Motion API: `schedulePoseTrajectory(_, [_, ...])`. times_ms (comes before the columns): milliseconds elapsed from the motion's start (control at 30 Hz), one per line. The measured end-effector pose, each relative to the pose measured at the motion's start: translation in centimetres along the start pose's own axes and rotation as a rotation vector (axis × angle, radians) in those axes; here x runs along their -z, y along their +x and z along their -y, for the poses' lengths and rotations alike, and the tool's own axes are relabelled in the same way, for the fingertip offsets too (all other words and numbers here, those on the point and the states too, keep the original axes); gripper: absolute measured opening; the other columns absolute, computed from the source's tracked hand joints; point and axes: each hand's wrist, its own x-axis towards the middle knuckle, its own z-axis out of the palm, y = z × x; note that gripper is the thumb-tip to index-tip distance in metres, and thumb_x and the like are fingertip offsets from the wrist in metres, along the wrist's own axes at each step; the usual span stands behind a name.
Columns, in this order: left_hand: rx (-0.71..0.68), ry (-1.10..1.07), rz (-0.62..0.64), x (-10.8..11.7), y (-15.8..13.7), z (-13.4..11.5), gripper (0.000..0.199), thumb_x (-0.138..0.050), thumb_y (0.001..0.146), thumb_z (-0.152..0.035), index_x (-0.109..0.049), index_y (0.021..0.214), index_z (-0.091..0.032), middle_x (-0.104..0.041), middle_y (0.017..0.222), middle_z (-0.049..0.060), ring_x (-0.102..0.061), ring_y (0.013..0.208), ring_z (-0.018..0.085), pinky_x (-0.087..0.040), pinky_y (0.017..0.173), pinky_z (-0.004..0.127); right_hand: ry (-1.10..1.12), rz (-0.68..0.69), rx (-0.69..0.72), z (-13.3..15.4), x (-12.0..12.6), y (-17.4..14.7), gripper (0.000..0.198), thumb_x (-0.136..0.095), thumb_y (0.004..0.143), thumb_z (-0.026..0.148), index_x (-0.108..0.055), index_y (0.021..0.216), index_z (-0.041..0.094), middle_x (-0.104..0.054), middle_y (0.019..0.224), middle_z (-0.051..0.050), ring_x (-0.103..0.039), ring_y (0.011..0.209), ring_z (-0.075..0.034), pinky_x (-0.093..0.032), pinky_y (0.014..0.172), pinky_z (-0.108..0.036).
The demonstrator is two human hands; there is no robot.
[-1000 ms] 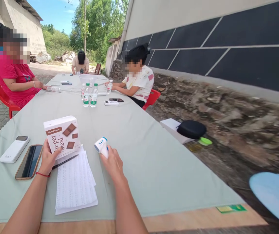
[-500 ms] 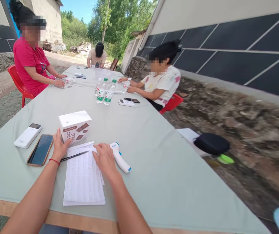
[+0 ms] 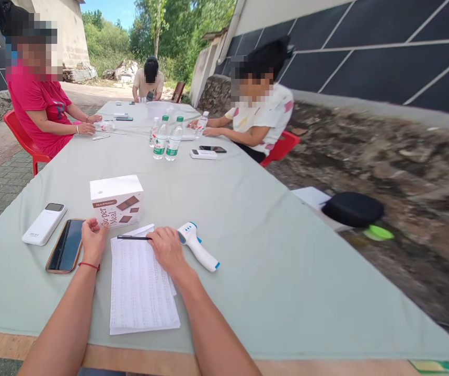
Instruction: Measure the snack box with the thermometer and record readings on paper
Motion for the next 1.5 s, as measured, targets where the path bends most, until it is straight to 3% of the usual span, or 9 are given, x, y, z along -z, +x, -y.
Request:
schedulePoseTrajectory(100, [-0.026,0.045,-0.062,0.4,-0.8,-1.3,0.028,-0.07,0.073,-0.029,-0.047,0.088,-0.021,-0.047,0.08,-0.003,-0.049,0.073,0.014,-0.046,0.078,0.034,0.252,-0.24,-0.21,0.6,0.2,0.3,0.019,-0.047,0.094,0.032,-0.062,0.091,0.021,-0.061,0.083,-0.005,-0.054,0.078,-0.019,-0.043,0.076,-0.035])
schedulePoseTrajectory(167, [-0.086,0.082,-0.01,0.7,-1.6,-2.4,0.019,-0.064,0.079,-0.031,-0.047,0.079,-0.022,-0.047,0.071,-0.004,-0.048,0.066,0.014,-0.046,0.072,0.032,0.494,-0.344,-0.377,1.8,-0.5,0.1,0.017,-0.054,0.089,0.038,-0.057,0.085,0.021,-0.058,0.075,-0.001,-0.055,0.07,-0.017,-0.045,0.07,-0.033])
schedulePoseTrajectory(267, [-0.219,0.169,0.223,0.8,-2.7,-3.4,0.011,-0.059,0.081,-0.028,-0.053,0.074,-0.021,-0.056,0.072,0.0,-0.053,0.067,0.017,-0.047,0.069,0.033,0.818,-0.294,-0.515,3.6,-2.0,-0.1,0.018,-0.059,0.082,0.039,-0.058,0.086,0.021,-0.057,0.066,0.003,-0.057,0.061,-0.015,-0.048,0.066,-0.032])
schedulePoseTrajectory(333, [-0.315,0.265,0.385,0.6,-3.1,-3.2,0.005,-0.061,0.078,-0.021,-0.062,0.083,-0.021,-0.065,0.084,0.005,-0.06,0.079,0.022,-0.049,0.075,0.036,0.914,-0.205,-0.554,4.3,-2.7,-0.1,0.022,-0.06,0.078,0.04,-0.062,0.089,0.021,-0.061,0.066,0.002,-0.058,0.06,-0.015,-0.049,0.064,-0.032])
schedulePoseTrajectory(433, [-0.415,0.438,0.525,0.3,-3.3,-2.3,0.027,-0.063,0.072,-0.014,-0.07,0.097,-0.02,-0.068,0.101,0.01,-0.061,0.096,0.029,-0.049,0.087,0.043,0.886,-0.162,-0.639,4.3,-3.4,0.2,0.021,-0.064,0.068,0.038,-0.065,0.08,0.021,-0.062,0.067,0.001,-0.055,0.058,-0.015,-0.046,0.056,-0.029])
schedulePoseTrajectory(533, [-0.42,0.533,0.569,0.0,-3.2,-1.5,0.031,-0.062,0.071,-0.011,-0.071,0.1,-0.018,-0.066,0.104,0.012,-0.06,0.099,0.031,-0.047,0.09,0.047,0.816,-0.162,-0.708,3.9,-3.9,0.5,0.017,-0.065,0.062,0.036,-0.062,0.071,0.021,-0.057,0.059,0.003,-0.047,0.053,-0.013,-0.041,0.05,-0.027])
schedulePoseTrajectory(700, [-0.363,0.496,0.565,-0.2,-3.3,-1.5,0.031,-0.062,0.069,-0.009,-0.072,0.098,-0.015,-0.064,0.103,0.015,-0.058,0.101,0.036,-0.044,0.093,0.052,0.78,-0.132,-0.693,4.0,-4.3,0.4,0.016,-0.062,0.066,0.037,-0.062,0.07,0.022,-0.055,0.056,0.003,-0.046,0.053,-0.014,-0.04,0.052,-0.027])
schedulePoseTrajectory(1200, [-0.315,0.533,0.569,-0.2,-3.5,-2.6,0.035,-0.063,0.069,-0.006,-0.073,0.101,-0.015,-0.064,0.107,0.015,-0.058,0.104,0.035,-0.045,0.093,0.049,0.723,-0.084,-0.641,4.2,-4.4,0.3,0.016,-0.058,0.068,0.038,-0.061,0.07,0.022,-0.059,0.061,0.001,-0.052,0.058,-0.016,-0.043,0.058,-0.03])
schedulePoseTrajectory(1500, [-0.314,0.731,0.61,0.1,-3.7,-3.8,0.037,-0.061,0.077,-0.009,-0.07,0.113,-0.014,-0.064,0.117,0.012,-0.058,0.11,0.03,-0.047,0.097,0.04,0.744,-0.092,-0.649,4.1,-4.5,0.3,0.018,-0.058,0.068,0.04,-0.062,0.07,0.022,-0.06,0.064,0.0,-0.052,0.059,-0.016,-0.044,0.058,-0.029])
